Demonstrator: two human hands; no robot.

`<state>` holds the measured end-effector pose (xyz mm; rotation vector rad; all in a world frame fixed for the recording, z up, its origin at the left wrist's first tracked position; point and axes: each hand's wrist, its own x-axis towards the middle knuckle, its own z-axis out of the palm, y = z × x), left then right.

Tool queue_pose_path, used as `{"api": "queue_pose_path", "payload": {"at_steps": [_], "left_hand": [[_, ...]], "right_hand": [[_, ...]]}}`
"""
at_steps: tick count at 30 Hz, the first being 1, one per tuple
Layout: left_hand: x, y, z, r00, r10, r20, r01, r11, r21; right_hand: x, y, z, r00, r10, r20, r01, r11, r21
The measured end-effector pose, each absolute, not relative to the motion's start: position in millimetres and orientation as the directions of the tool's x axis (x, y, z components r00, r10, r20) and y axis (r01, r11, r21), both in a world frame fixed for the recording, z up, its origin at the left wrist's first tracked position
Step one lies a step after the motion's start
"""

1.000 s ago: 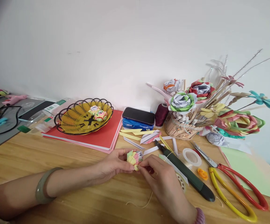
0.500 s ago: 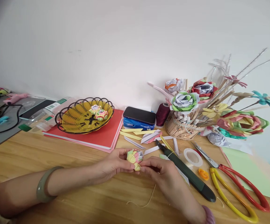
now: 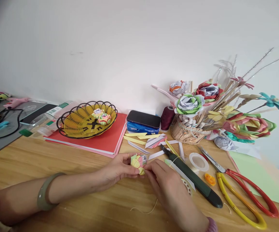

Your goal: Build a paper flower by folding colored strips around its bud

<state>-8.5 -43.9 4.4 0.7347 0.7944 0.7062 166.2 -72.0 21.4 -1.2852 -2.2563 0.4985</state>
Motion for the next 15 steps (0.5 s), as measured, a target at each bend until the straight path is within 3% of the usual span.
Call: {"api": "queue_pose_path", "payload": {"at_steps": [3, 15], "left_hand": [[-8.5, -44.7, 2.8, 0.502, 0.785, -0.361, -0.259, 0.536, 0.804], [-5.8, -43.4, 1.4, 0.498, 0.793, -0.351, -0.223, 0.508, 0.832]], "right_hand": [[166.6, -72.4, 18.1, -0.427, 0.866, 0.261, 0.689, 0.498, -0.526], [161.8, -71.1, 29.1, -0.396, 0.912, 0.110, 0.669, 0.369, -0.645]]}}
